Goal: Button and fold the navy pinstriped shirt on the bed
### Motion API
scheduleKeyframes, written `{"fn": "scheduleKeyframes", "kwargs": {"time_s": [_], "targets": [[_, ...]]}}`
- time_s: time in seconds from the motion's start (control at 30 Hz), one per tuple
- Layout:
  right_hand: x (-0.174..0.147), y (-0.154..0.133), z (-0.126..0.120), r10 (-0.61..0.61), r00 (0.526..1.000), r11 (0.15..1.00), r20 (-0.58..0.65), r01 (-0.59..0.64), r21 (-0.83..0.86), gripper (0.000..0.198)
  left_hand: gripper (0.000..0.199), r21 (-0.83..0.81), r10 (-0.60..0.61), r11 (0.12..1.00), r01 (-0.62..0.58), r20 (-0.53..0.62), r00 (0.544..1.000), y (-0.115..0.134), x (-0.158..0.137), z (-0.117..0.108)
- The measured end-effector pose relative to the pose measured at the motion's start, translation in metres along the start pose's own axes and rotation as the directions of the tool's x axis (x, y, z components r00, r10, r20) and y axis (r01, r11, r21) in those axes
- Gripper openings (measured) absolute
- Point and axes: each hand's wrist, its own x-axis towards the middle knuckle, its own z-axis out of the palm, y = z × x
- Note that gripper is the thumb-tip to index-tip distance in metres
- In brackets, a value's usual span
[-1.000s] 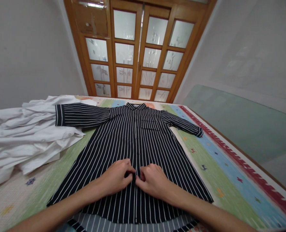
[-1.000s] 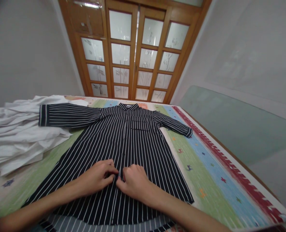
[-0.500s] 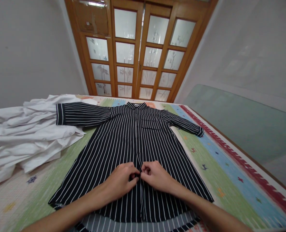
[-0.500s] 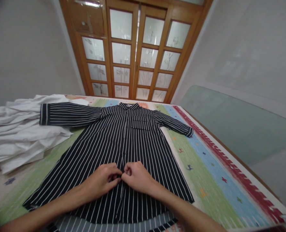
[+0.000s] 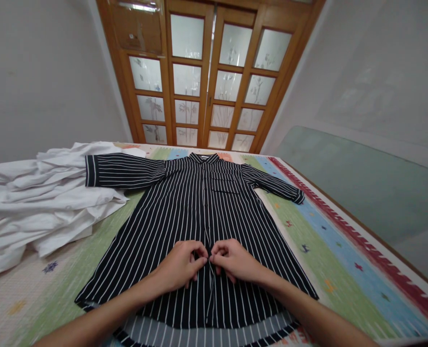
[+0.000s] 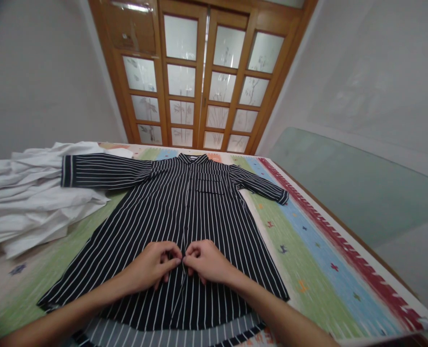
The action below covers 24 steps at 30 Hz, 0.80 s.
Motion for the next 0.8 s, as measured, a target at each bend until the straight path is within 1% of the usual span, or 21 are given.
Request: {"fn": "scheduleKeyframes", "kwargs": {"time_s": [0.17,0.37,0.5,0.6,0.7,0.8], "targets": [[0.001,0.000,0.001,0.011,1.000,1.000,0.012,-0.011,0.021,0.007,0.017,-0.135,-0.028,0.990,0.034,0.046,0.999,-0.009,0.005,0.001],[0.002,0.003,0.000,0.017,1.000,1.000,-0.021,-0.017,0.004,0.010,0.017,-0.339,-0.016,0.940,0.023,0.021,1.000,-0.022,0.012,0.004],[0.002,0.002,-0.001,0.015,0.998,1.000,-0.060,-0.015,0.000,0.010,0.019,-0.385,-0.034,0.922,0.044,0.032,0.999,-0.021,0.012,0.004],[0.002,-0.001,-0.001,0.032,0.998,0.998,-0.058,-0.029,0.053,0.009,0.019,-0.405,-0.058,0.912,0.068,0.035,0.998,-0.018,0.011,0.003],[0.003,-0.003,-0.003,0.109,0.994,0.984,-0.020,-0.105,0.143,0.007,0.018,-0.407,-0.069,0.910,0.078,0.035,0.997,-0.015,0.011,0.001],[0.004,-0.002,-0.005,0.155,0.986,0.962,0.056,-0.163,0.220,0.007,0.016,-0.419,-0.071,0.905,0.080,0.038,0.997,-0.015,0.012,0.001]]}}
